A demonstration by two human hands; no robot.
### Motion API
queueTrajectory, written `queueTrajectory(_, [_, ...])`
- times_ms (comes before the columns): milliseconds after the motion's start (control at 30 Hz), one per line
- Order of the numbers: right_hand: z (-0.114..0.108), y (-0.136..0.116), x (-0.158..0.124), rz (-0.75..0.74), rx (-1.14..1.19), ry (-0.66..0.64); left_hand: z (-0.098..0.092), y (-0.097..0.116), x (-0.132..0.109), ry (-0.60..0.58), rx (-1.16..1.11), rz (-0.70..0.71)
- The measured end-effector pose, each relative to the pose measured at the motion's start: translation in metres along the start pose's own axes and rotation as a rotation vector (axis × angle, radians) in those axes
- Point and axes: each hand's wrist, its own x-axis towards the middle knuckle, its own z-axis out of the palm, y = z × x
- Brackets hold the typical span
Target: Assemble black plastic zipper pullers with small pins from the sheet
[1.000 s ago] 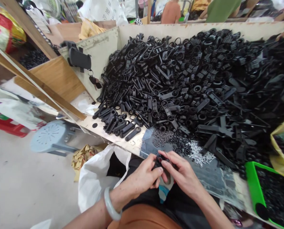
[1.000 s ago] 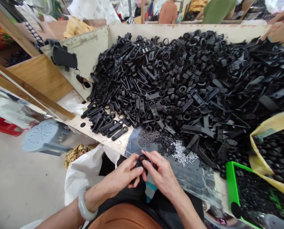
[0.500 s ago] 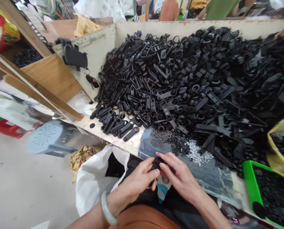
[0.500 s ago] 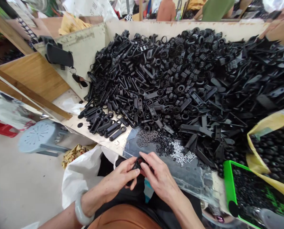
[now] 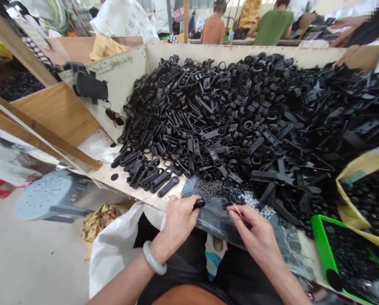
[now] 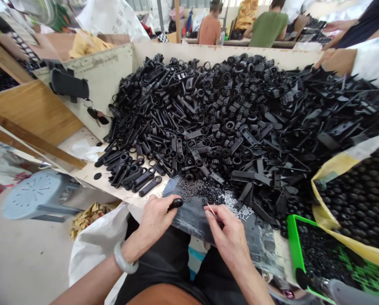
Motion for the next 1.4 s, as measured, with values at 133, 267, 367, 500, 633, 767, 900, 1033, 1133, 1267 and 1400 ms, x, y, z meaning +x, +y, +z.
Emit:
queueTrajectory(133, [0.014,-0.013,0.010,-0.094,-0.047,-0.128,-0.002,-0.011,0.003,-0.049,0.017,0.083])
queueTrajectory(267, [0.037,-0.024,0.026,-0.183,-0.148,-0.198,-0.009,-0.019,-0.001,-0.012,-0.081,0.052])
queueTrajectory(367, [0.049,-0.027,0.034,-0.206,-0.247,-0.215,-0.013,-0.023,-0.002,0.016,-0.194,0.032])
queueTrajectory(500, [0.047,-0.024,0.033,-0.200,-0.293,-0.203,-0.016,-0.026,-0.002,0.070,-0.279,-0.013])
queueTrajectory(633, [0.036,-0.019,0.028,-0.186,-0.243,-0.173,-0.016,-0.023,-0.006,0.053,-0.351,-0.096])
queueTrajectory(767, [0.027,-0.017,0.024,-0.159,-0.194,-0.130,-0.011,-0.009,-0.009,0.015,-0.367,-0.153])
queueTrajectory(900, [0.009,-0.015,0.016,-0.108,-0.136,-0.001,0.001,0.007,-0.004,-0.013,-0.172,-0.068])
queueTrajectory(1033, [-0.015,-0.005,0.002,-0.026,-0.150,0.072,0.013,0.017,0.007,-0.021,0.100,0.045])
queueTrajectory(1133, [-0.024,0.003,-0.007,-0.005,-0.177,0.078,0.018,0.017,0.012,-0.032,0.181,0.085])
queueTrajectory(1267, [-0.018,0.005,-0.006,-0.070,-0.289,0.057,0.014,0.014,0.010,-0.056,0.203,0.128])
queueTrajectory(1400, [0.001,-0.001,0.005,-0.108,-0.463,-0.031,0.007,0.011,0.007,-0.075,0.240,0.155])
